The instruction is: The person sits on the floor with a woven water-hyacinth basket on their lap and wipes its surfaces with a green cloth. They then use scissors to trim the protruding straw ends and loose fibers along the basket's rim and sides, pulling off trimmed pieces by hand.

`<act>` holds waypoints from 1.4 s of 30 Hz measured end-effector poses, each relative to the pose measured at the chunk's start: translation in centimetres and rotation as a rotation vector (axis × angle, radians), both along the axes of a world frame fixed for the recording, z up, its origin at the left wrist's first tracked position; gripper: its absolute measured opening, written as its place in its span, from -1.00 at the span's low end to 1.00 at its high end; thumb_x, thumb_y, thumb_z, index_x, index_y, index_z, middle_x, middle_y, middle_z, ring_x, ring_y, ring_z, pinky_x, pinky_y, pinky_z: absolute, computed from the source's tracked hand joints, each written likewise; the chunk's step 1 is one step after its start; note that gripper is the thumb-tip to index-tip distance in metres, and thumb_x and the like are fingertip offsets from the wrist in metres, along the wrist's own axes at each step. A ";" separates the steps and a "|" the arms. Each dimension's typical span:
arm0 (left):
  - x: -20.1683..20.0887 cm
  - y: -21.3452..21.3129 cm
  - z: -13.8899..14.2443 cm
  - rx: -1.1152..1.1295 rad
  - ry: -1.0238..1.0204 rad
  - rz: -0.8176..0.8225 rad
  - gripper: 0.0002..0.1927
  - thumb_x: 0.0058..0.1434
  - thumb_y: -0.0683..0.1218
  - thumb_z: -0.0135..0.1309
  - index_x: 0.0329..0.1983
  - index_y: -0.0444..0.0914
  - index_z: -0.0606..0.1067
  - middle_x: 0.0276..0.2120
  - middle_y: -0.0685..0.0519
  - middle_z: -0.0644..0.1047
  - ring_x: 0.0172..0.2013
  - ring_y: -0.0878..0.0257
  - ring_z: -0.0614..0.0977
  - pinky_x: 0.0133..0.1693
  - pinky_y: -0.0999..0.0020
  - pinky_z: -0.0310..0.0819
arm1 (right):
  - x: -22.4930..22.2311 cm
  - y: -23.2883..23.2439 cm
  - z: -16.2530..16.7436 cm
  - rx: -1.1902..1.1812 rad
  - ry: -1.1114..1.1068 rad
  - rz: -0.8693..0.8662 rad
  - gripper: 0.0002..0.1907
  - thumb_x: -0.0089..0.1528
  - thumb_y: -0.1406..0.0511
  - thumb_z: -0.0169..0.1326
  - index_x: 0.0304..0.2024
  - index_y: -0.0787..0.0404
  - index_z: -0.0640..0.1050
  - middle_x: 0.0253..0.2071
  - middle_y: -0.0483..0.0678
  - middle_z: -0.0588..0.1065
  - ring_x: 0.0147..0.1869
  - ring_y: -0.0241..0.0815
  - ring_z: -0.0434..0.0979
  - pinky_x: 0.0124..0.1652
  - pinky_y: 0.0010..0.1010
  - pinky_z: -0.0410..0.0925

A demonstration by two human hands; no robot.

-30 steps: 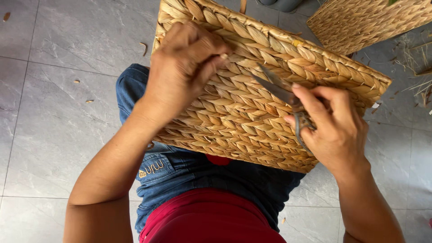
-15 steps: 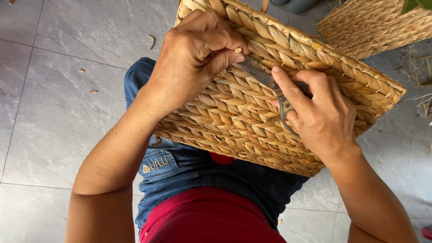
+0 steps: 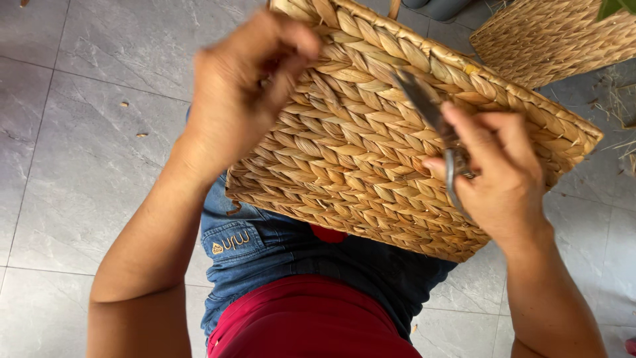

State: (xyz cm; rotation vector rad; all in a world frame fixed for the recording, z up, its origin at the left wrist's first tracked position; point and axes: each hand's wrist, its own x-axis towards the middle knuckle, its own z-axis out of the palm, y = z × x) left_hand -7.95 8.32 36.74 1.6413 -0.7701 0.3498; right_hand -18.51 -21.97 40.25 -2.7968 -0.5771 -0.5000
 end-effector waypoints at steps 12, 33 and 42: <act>0.7 -1.9 -3.4 0.112 -0.256 0.106 -0.92 0.47 -0.18 0.28 -0.08 -0.21 0.57 -0.08 0.15 0.49 -0.01 0.30 0.56 0.02 0.45 0.62 | -0.5 0.3 0.8 -0.180 -0.016 0.002 -0.25 0.10 0.22 0.51 0.31 0.11 0.52 0.14 0.03 0.33 -0.06 -0.17 0.49 -0.14 -0.39 0.51; 2.2 -0.8 -3.3 -0.136 0.073 -0.057 -0.95 0.45 -0.19 0.26 -0.08 -0.25 0.62 -0.15 0.16 0.47 -0.23 0.45 0.51 -0.18 0.57 0.52 | 2.6 3.9 0.6 -0.304 -0.059 0.149 -0.13 0.03 0.39 0.46 0.40 0.02 0.48 0.06 -0.07 0.37 -0.13 -0.20 0.55 -0.15 -0.39 0.54; 3.0 -0.6 -4.4 -0.310 0.176 -0.153 -0.89 0.57 -0.14 0.16 -0.06 -0.31 0.56 -0.16 0.15 0.52 -0.20 0.44 0.57 -0.08 0.53 0.56 | 2.4 3.7 0.2 -0.242 -0.028 0.160 -0.16 0.06 0.42 0.45 0.39 0.07 0.47 0.06 -0.03 0.37 -0.10 -0.19 0.59 -0.09 -0.40 0.57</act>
